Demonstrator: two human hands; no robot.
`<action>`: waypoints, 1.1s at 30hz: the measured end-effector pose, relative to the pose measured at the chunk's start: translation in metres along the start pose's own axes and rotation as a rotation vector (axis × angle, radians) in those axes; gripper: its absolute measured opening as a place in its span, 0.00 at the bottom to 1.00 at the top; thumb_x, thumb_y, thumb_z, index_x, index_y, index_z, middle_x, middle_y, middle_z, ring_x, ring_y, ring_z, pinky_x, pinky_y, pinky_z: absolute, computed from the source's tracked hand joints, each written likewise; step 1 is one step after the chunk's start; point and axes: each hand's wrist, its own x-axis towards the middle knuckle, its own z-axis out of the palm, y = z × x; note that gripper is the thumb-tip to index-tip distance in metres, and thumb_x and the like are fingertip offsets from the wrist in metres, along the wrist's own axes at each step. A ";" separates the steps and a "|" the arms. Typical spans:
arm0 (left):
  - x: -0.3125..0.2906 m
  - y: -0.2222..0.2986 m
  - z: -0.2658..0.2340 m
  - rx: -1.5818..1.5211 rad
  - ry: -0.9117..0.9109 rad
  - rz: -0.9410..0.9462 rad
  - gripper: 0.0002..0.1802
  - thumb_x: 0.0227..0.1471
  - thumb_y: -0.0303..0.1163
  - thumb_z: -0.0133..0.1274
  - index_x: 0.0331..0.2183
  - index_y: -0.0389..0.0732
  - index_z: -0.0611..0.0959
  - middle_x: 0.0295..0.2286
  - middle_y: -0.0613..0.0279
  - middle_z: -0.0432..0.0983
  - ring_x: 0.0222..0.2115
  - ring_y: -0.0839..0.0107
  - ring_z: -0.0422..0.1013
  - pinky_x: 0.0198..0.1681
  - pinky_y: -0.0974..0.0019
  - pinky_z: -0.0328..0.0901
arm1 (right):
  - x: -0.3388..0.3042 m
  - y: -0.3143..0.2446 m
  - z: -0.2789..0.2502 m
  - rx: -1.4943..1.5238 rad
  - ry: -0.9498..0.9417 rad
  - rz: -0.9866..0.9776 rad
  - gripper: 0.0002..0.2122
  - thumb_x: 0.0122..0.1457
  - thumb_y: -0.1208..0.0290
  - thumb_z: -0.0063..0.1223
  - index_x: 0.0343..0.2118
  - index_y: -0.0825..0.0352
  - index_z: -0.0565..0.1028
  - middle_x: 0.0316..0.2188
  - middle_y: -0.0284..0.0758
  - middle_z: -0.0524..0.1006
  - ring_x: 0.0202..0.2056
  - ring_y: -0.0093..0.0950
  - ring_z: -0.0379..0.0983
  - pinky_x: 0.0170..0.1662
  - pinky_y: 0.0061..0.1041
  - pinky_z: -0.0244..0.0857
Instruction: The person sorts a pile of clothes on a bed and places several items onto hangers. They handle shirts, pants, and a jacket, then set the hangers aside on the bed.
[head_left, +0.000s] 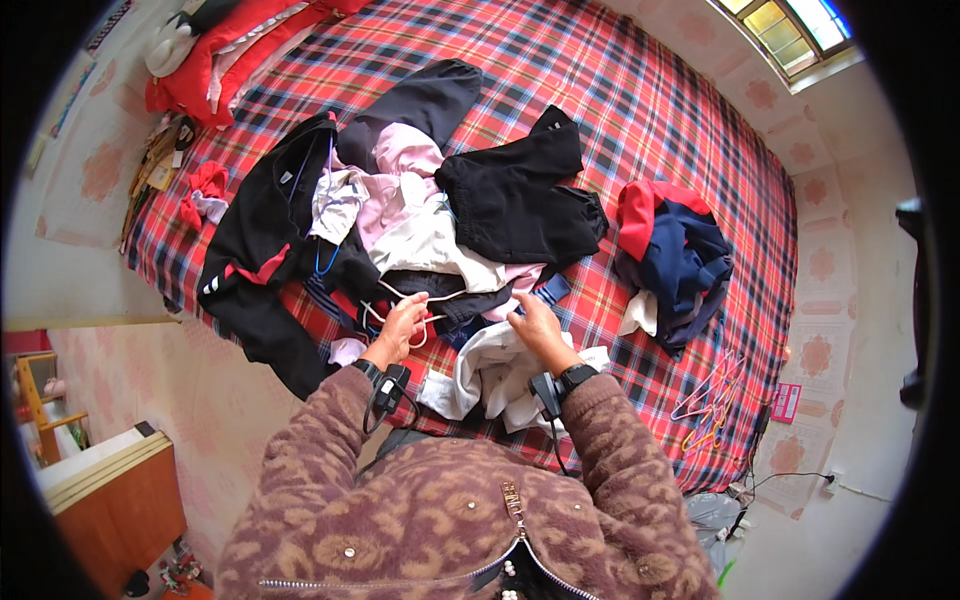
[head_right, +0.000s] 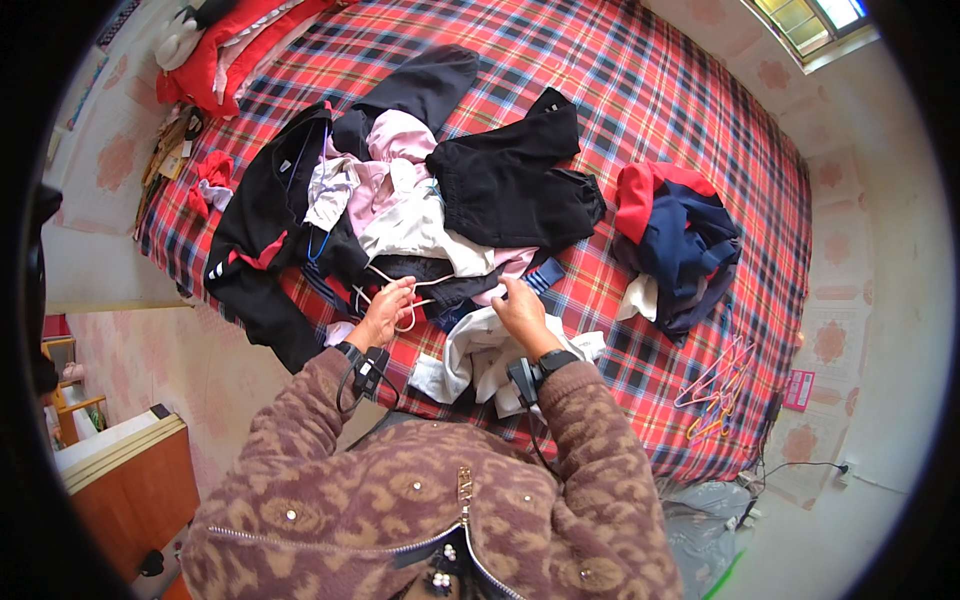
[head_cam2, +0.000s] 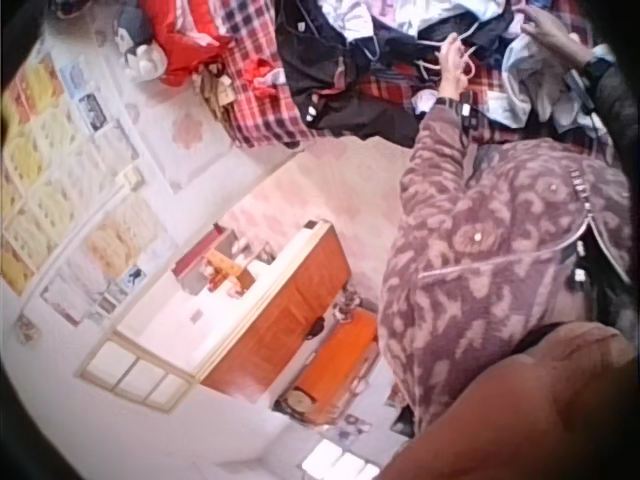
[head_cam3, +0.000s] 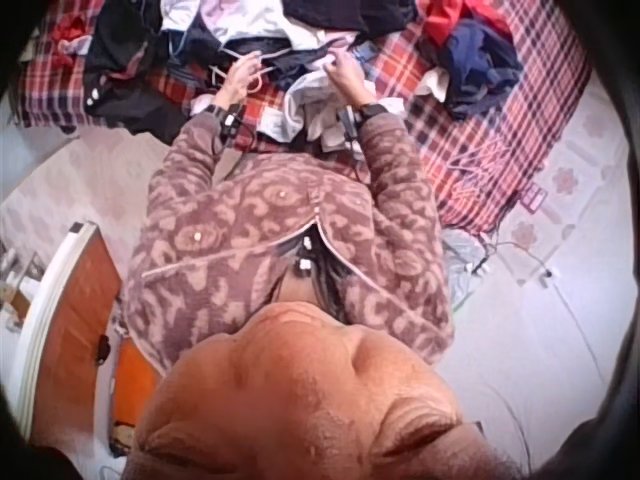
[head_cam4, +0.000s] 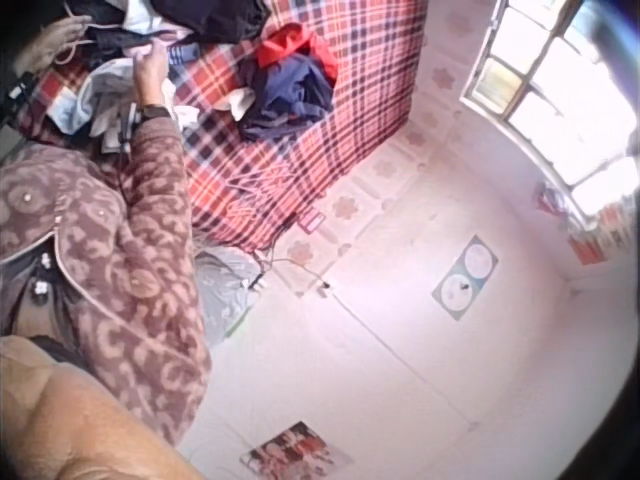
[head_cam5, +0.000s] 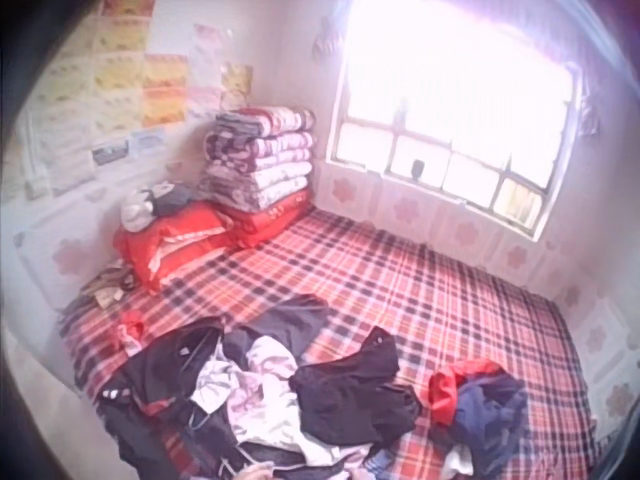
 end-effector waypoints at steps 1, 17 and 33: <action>0.004 0.000 0.001 0.015 -0.014 -0.016 0.17 0.55 0.35 0.47 0.47 0.47 0.75 0.40 0.71 0.71 0.39 0.78 0.65 0.39 0.73 0.61 | 0.015 -0.005 0.000 -0.020 0.022 -0.026 0.20 0.49 0.65 0.52 0.46 0.65 0.71 0.42 0.44 0.73 0.45 0.42 0.69 0.49 0.34 0.63; -0.005 0.006 0.006 -0.121 -0.132 -0.202 0.17 0.59 0.34 0.42 0.50 0.45 0.73 0.47 0.66 0.71 0.47 0.75 0.67 0.45 0.73 0.63 | 0.148 -0.017 0.046 -0.493 -0.067 -0.126 0.10 0.45 0.69 0.53 0.32 0.63 0.71 0.30 0.37 0.76 0.35 0.37 0.74 0.40 0.36 0.65; -0.058 0.045 0.067 -0.151 -0.317 0.023 0.19 0.55 0.34 0.47 0.49 0.43 0.72 0.40 0.62 0.76 0.38 0.73 0.72 0.40 0.70 0.66 | -0.029 0.029 -0.142 0.000 0.382 -0.070 0.10 0.44 0.77 0.45 0.31 0.63 0.74 0.28 0.40 0.75 0.34 0.41 0.73 0.37 0.34 0.66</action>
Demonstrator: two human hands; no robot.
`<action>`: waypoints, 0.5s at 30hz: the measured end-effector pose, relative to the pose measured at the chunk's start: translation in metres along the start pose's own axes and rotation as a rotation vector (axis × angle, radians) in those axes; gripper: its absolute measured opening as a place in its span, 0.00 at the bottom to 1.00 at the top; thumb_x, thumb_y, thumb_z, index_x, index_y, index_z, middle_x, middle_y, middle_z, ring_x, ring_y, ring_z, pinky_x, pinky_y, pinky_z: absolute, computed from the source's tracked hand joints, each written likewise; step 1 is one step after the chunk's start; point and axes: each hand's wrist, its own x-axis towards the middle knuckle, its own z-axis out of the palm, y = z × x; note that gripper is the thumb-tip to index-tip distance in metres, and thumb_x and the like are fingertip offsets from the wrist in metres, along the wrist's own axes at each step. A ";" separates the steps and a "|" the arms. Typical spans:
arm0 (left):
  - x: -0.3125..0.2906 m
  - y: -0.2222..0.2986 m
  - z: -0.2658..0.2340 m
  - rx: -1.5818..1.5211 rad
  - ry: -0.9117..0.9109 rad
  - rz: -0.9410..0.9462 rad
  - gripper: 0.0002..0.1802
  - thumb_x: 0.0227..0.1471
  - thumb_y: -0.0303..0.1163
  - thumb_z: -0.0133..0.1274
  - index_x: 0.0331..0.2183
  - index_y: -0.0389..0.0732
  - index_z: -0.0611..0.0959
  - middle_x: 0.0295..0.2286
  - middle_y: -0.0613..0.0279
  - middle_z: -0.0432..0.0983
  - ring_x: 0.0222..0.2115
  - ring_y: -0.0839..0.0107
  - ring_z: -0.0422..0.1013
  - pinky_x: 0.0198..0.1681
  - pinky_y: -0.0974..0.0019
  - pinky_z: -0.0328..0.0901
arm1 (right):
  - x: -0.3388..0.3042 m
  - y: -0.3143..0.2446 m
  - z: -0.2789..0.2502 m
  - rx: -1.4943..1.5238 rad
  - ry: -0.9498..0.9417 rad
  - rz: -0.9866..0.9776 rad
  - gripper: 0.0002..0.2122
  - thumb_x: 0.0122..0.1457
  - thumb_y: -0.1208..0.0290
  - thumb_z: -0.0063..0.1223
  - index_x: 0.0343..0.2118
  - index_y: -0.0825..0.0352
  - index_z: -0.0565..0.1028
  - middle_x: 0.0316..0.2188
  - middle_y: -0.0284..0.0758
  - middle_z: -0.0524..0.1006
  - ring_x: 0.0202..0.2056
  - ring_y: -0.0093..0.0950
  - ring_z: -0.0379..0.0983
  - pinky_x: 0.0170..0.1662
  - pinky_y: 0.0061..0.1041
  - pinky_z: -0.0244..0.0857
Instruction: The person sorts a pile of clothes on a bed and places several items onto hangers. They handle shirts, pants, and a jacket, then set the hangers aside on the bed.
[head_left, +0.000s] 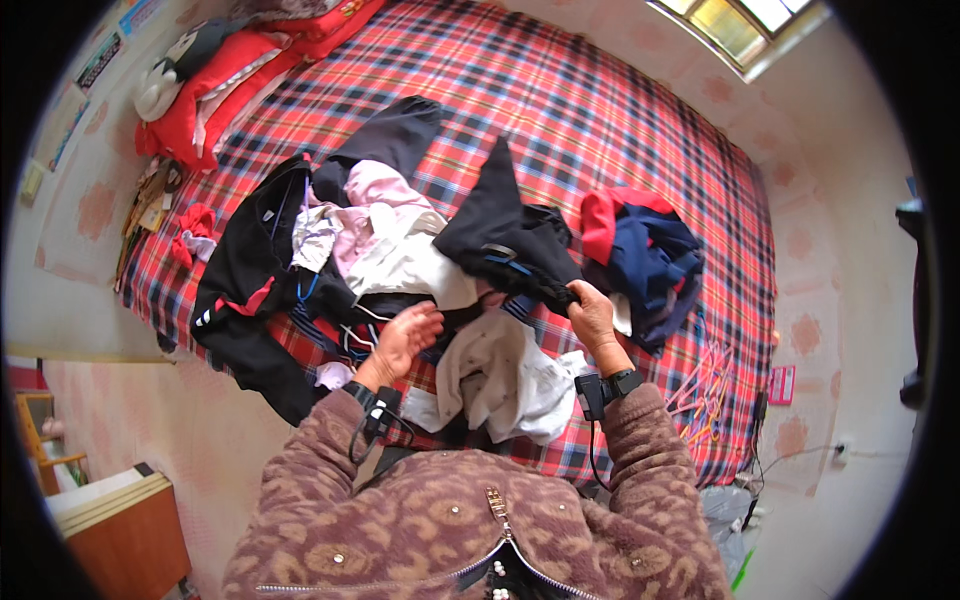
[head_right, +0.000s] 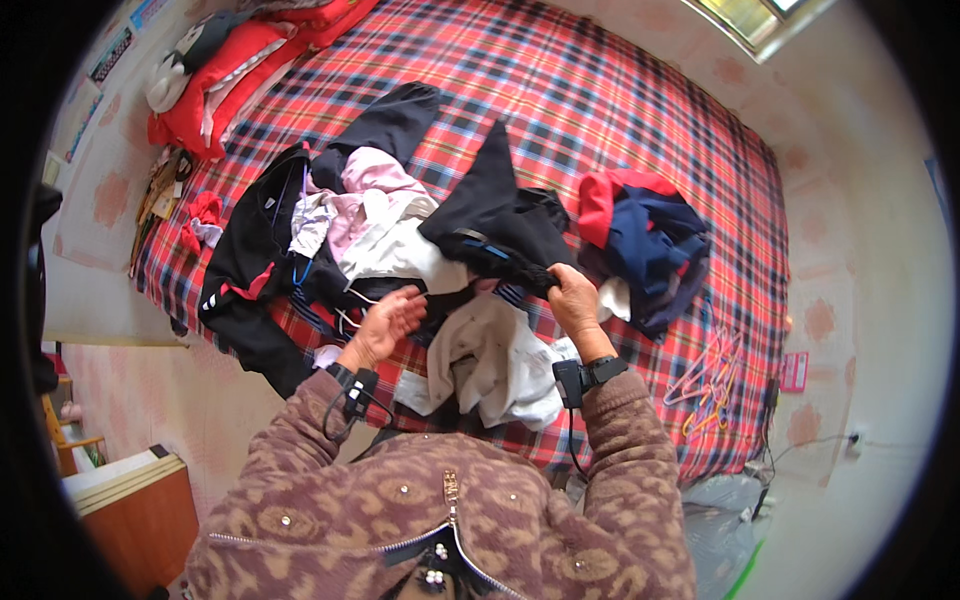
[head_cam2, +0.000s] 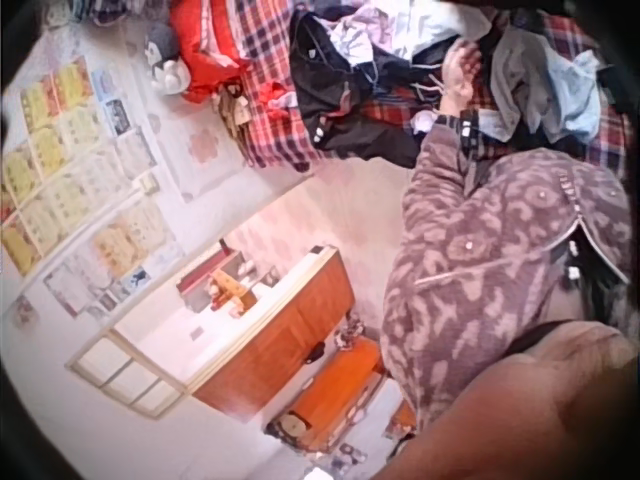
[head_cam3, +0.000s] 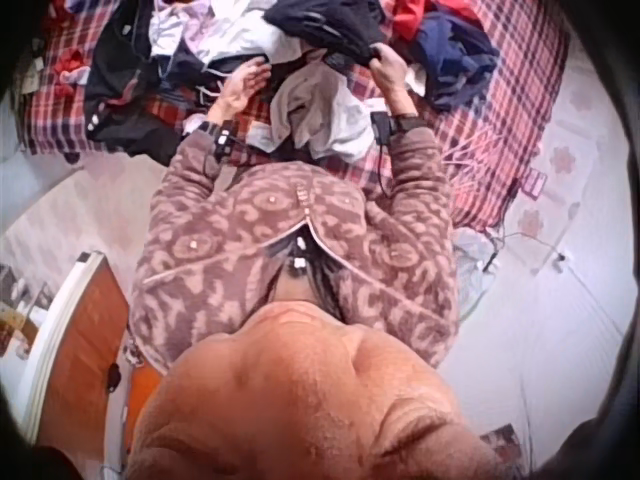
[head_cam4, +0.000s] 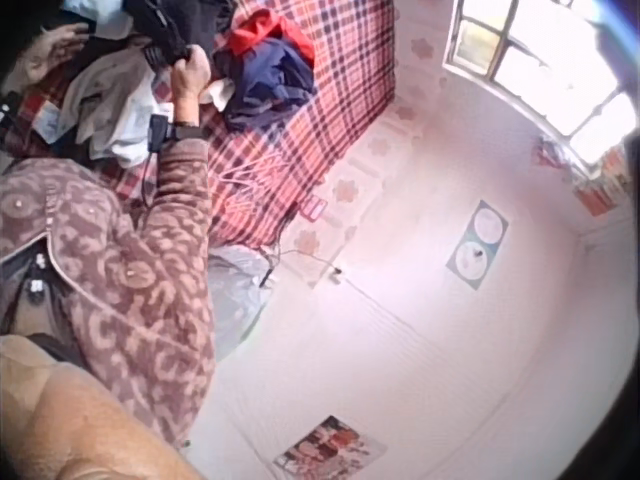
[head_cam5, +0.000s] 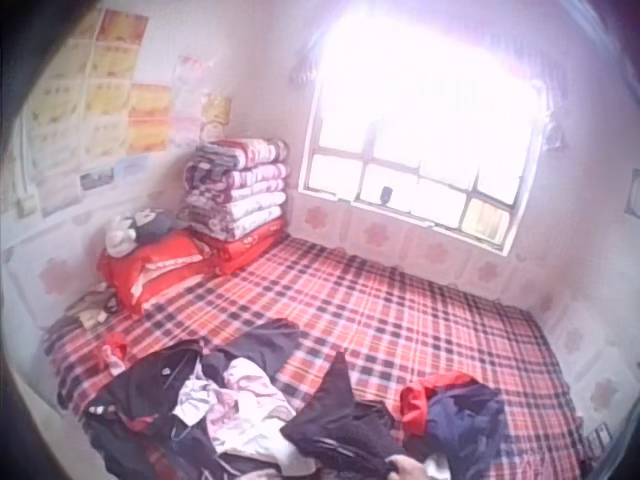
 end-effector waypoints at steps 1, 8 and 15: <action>-0.004 0.006 0.010 -0.005 -0.003 0.062 0.19 0.55 0.34 0.47 0.49 0.43 0.71 0.40 0.63 0.76 0.38 0.73 0.72 0.40 0.70 0.66 | -0.011 -0.002 -0.015 -0.003 0.025 -0.147 0.09 0.44 0.79 0.45 0.30 0.66 0.73 0.26 0.42 0.74 0.31 0.40 0.72 0.35 0.31 0.66; -0.080 0.007 0.110 0.497 -0.070 0.629 0.26 0.46 0.20 0.46 0.50 0.39 0.72 0.45 0.62 0.71 0.47 0.72 0.65 0.54 0.68 0.55 | -0.080 -0.012 -0.108 0.065 0.032 -0.253 0.09 0.42 0.82 0.47 0.29 0.67 0.73 0.26 0.43 0.73 0.31 0.42 0.72 0.35 0.31 0.65; -0.147 -0.032 0.199 0.867 -0.418 0.398 0.26 0.49 0.26 0.52 0.53 0.41 0.70 0.43 0.61 0.72 0.45 0.74 0.67 0.51 0.70 0.59 | -0.127 0.006 -0.162 0.108 -0.017 -0.380 0.07 0.43 0.79 0.49 0.27 0.64 0.75 0.26 0.40 0.75 0.32 0.41 0.73 0.35 0.33 0.66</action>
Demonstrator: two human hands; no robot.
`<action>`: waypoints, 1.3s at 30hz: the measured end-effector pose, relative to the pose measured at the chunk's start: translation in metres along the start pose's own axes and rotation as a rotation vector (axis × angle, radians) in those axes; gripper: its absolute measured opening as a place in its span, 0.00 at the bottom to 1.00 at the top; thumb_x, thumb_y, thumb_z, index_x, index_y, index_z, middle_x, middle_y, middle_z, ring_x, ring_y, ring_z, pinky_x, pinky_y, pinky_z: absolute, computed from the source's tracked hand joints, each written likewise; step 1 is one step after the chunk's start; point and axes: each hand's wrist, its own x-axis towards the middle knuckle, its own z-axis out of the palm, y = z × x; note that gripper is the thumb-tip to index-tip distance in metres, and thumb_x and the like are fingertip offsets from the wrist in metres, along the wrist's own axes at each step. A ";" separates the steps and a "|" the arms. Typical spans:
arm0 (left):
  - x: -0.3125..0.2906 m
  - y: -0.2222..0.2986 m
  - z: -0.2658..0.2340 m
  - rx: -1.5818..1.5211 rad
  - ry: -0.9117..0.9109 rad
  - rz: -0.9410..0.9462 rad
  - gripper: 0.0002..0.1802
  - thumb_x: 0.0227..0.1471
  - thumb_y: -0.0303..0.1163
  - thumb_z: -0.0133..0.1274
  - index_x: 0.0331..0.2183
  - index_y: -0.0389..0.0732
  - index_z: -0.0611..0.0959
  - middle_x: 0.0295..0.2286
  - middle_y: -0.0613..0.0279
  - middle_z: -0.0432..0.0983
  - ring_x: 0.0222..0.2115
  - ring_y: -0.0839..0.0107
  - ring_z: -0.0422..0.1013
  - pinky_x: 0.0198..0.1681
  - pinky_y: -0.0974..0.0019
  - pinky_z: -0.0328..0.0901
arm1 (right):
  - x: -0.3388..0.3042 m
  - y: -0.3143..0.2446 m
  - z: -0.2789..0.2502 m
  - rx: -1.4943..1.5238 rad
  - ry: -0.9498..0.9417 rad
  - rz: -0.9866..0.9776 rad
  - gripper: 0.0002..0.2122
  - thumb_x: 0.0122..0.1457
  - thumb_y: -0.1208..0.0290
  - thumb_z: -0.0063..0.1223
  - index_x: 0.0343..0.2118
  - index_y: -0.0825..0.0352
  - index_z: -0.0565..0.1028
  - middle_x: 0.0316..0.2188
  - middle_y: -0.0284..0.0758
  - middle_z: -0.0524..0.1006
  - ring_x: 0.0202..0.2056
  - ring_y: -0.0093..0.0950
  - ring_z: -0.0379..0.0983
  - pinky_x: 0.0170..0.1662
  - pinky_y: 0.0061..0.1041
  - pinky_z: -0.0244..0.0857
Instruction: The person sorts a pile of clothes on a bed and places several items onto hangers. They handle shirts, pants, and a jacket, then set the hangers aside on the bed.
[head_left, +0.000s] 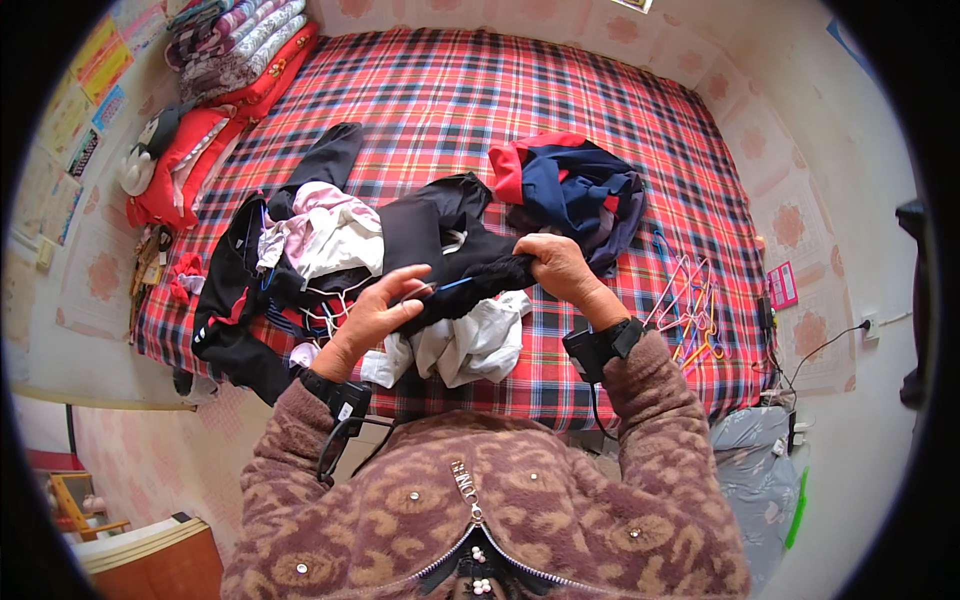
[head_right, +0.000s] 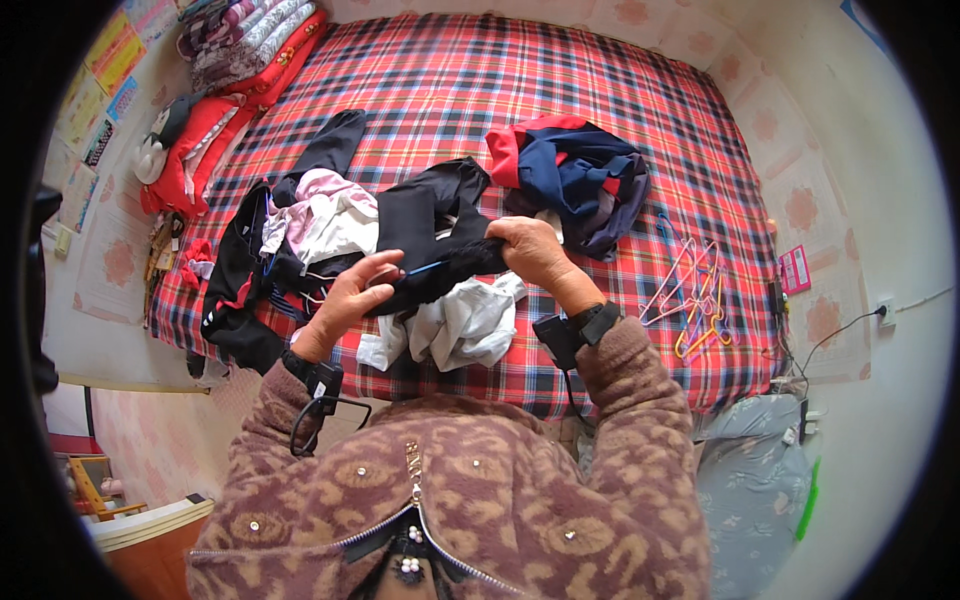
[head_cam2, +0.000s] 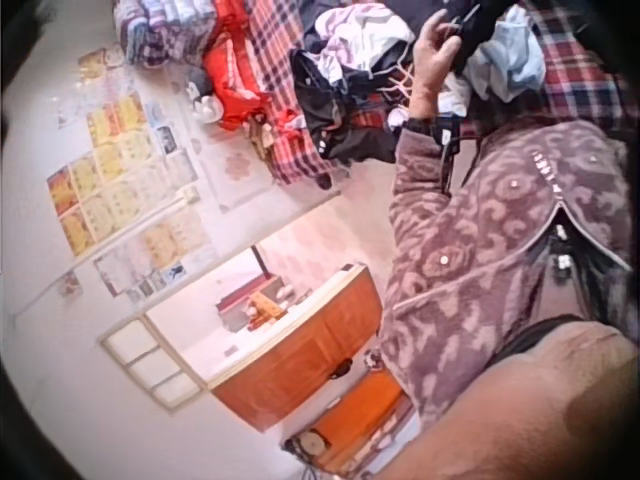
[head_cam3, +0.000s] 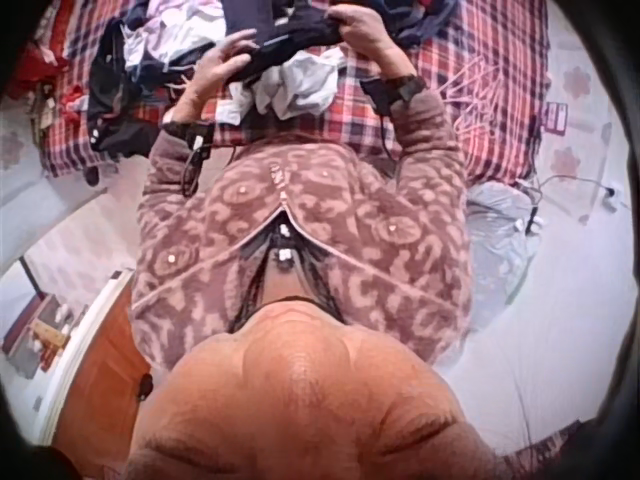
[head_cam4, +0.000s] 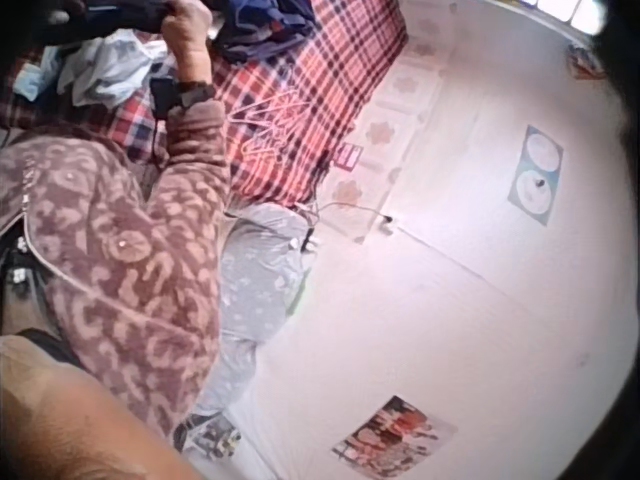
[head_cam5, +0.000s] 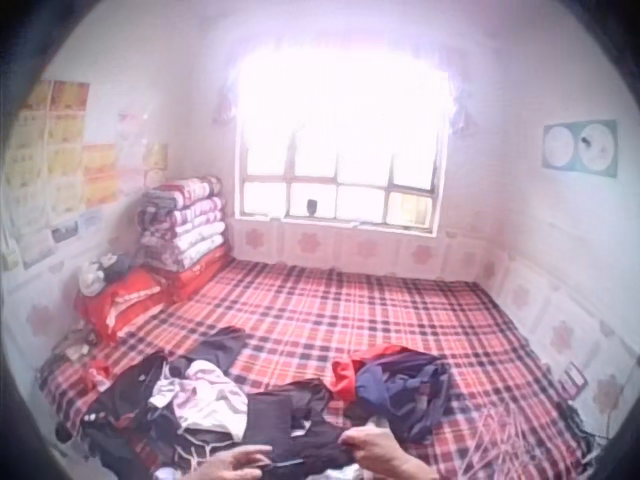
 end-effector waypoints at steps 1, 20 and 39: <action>0.001 0.003 0.012 0.050 -0.039 -0.025 0.26 0.51 0.27 0.52 0.53 0.42 0.70 0.41 0.63 0.72 0.43 0.76 0.68 0.49 0.72 0.61 | -0.004 0.001 -0.001 0.017 0.008 -0.022 0.07 0.43 0.78 0.50 0.27 0.64 0.75 0.26 0.40 0.75 0.32 0.41 0.73 0.35 0.32 0.67; 0.030 -0.045 0.126 0.034 0.141 -0.061 0.22 0.54 0.28 0.44 0.52 0.39 0.69 0.26 0.69 0.74 0.17 0.87 0.59 0.20 0.81 0.56 | -0.081 0.007 0.043 -0.084 0.097 0.132 0.29 0.41 0.60 0.59 0.50 0.61 0.67 0.53 0.46 0.62 0.52 0.47 0.60 0.54 0.40 0.58; 0.014 -0.064 0.129 0.473 0.196 0.074 0.23 0.54 0.26 0.43 0.53 0.51 0.71 0.20 0.67 0.73 0.21 0.78 0.68 0.31 0.74 0.64 | -0.045 0.088 0.071 0.017 -0.064 0.509 0.12 0.45 0.72 0.46 0.32 0.59 0.80 0.33 0.44 0.77 0.40 0.38 0.74 0.45 0.34 0.66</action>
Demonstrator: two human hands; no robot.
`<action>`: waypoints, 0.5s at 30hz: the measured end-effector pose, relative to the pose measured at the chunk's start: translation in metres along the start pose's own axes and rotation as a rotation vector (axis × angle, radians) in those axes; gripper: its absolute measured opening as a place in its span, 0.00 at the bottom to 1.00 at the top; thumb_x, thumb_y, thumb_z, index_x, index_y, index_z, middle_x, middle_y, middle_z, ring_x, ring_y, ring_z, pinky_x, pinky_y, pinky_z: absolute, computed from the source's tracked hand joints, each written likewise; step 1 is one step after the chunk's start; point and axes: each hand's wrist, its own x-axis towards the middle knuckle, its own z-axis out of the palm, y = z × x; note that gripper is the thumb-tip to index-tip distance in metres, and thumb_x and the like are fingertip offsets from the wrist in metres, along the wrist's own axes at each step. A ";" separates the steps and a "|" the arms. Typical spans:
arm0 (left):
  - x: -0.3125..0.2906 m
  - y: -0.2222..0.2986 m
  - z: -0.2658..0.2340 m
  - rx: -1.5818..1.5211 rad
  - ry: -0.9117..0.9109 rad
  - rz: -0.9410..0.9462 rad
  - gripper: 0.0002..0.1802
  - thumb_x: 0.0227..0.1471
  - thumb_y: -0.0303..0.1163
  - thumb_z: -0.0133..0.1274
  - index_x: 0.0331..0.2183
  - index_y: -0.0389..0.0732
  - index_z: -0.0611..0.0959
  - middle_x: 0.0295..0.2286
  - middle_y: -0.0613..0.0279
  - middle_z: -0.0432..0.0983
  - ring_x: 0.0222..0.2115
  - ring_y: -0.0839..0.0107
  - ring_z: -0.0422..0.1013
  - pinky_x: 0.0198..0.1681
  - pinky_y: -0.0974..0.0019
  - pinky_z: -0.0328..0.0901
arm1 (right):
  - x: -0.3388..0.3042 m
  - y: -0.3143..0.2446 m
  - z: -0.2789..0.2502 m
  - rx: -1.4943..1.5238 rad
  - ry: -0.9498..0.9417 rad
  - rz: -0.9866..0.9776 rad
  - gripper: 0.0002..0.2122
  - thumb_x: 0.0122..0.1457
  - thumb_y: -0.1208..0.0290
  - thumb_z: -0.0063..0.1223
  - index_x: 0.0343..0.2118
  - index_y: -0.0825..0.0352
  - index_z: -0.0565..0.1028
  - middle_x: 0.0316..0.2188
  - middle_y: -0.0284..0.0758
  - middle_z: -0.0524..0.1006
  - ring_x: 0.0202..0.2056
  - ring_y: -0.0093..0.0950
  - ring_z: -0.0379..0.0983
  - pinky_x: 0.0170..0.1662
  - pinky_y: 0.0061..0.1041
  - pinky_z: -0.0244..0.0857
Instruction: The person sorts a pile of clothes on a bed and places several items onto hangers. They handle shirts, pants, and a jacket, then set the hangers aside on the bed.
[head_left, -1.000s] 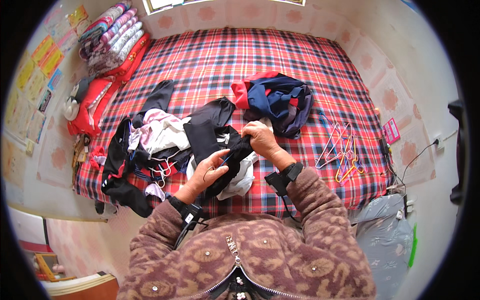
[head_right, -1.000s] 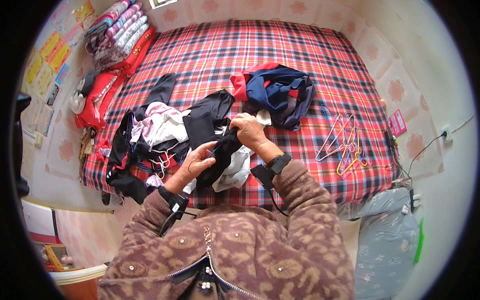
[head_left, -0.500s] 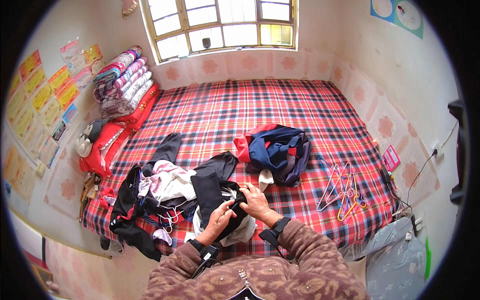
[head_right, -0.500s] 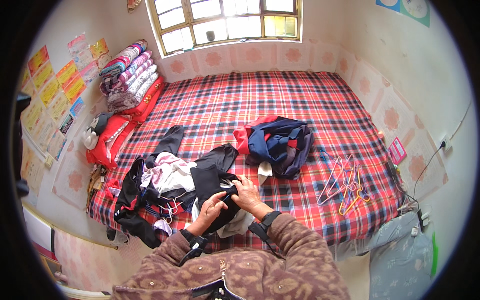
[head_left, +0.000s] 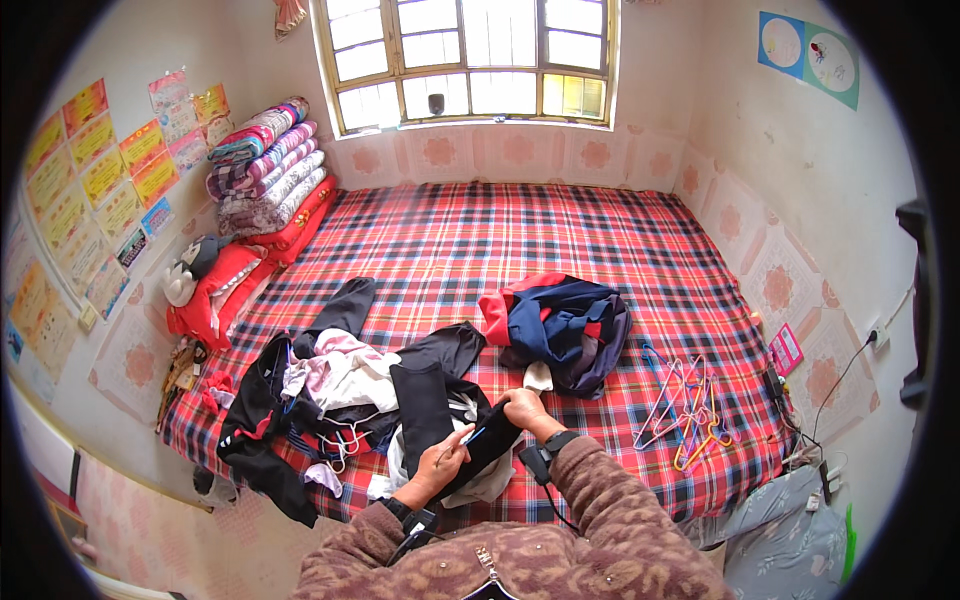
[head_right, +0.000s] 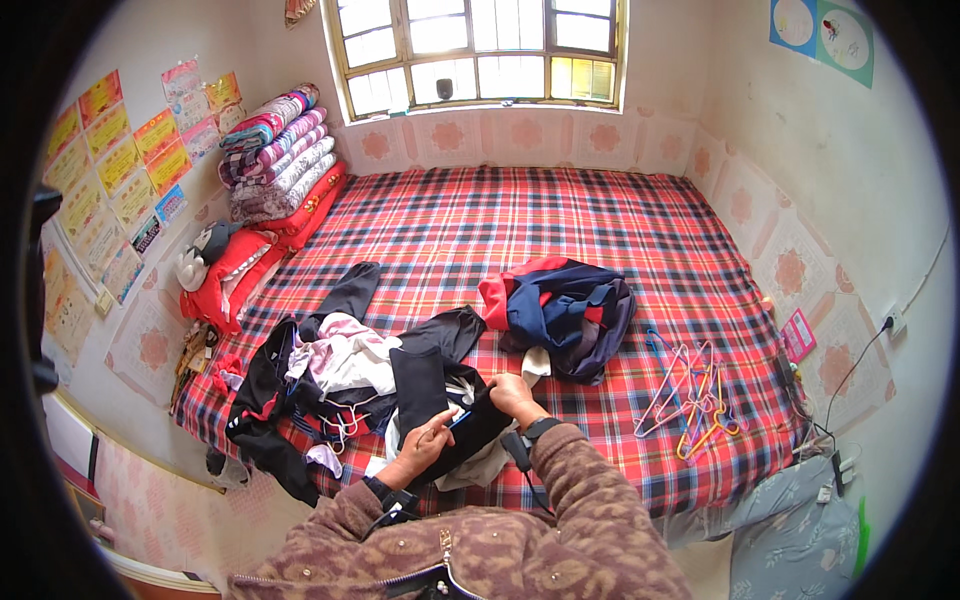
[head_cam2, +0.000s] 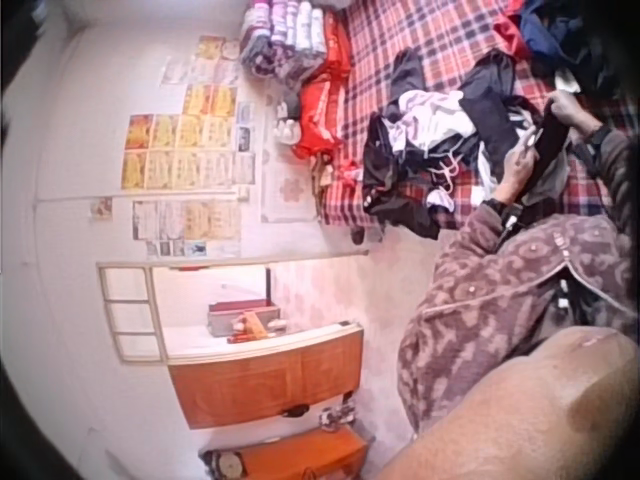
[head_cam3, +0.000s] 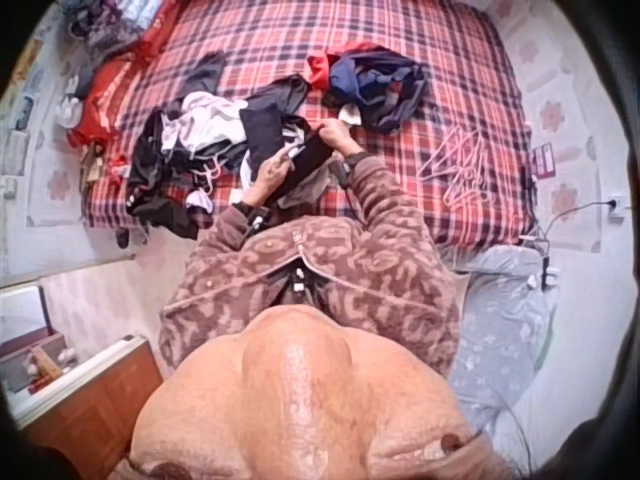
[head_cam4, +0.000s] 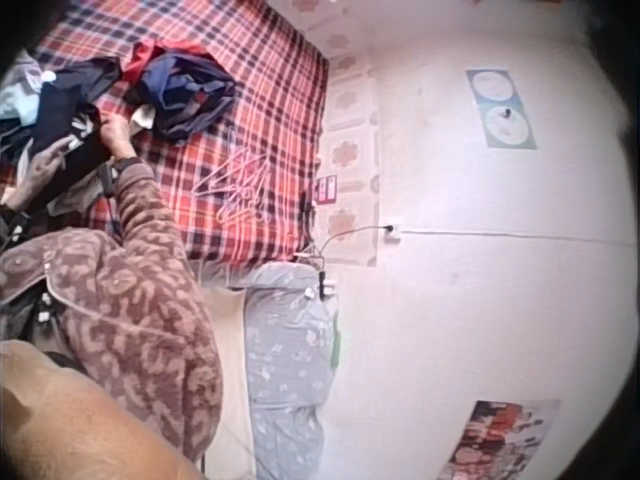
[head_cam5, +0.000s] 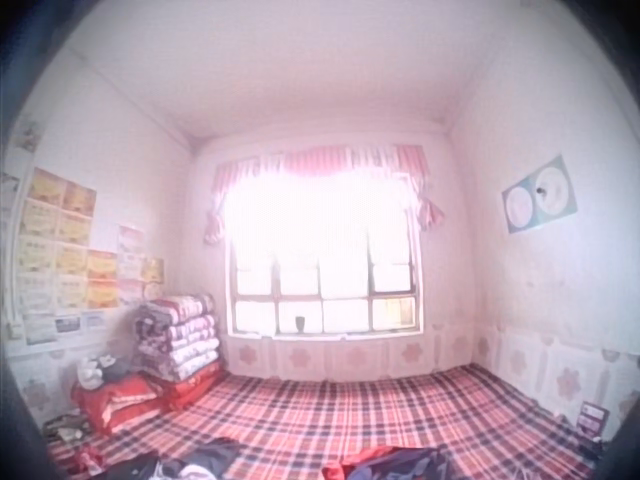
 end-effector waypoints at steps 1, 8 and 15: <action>-0.001 0.001 -0.001 -0.004 0.000 0.022 0.24 0.54 0.26 0.43 0.53 0.51 0.71 0.19 0.67 0.73 0.21 0.79 0.68 0.30 0.74 0.64 | 0.005 0.008 0.000 0.085 -0.051 0.002 0.12 0.44 0.75 0.46 0.31 0.61 0.80 0.28 0.42 0.78 0.31 0.38 0.76 0.36 0.34 0.69; 0.004 0.021 -0.021 -0.586 -0.053 0.035 0.23 0.58 0.25 0.40 0.55 0.43 0.67 0.27 0.67 0.74 0.20 0.83 0.60 0.26 0.79 0.59 | -0.011 0.065 0.020 0.803 -0.357 0.302 0.08 0.48 0.80 0.51 0.31 0.67 0.78 0.22 0.32 0.74 0.21 0.27 0.69 0.22 0.29 0.65; 0.011 0.047 -0.048 -0.811 0.074 0.035 0.23 0.58 0.29 0.40 0.55 0.45 0.66 0.29 0.69 0.73 0.29 0.82 0.66 0.31 0.77 0.62 | 0.002 -0.006 0.054 0.125 -0.663 -0.044 0.15 0.46 0.68 0.53 0.38 0.64 0.76 0.22 0.37 0.76 0.21 0.28 0.71 0.26 0.26 0.67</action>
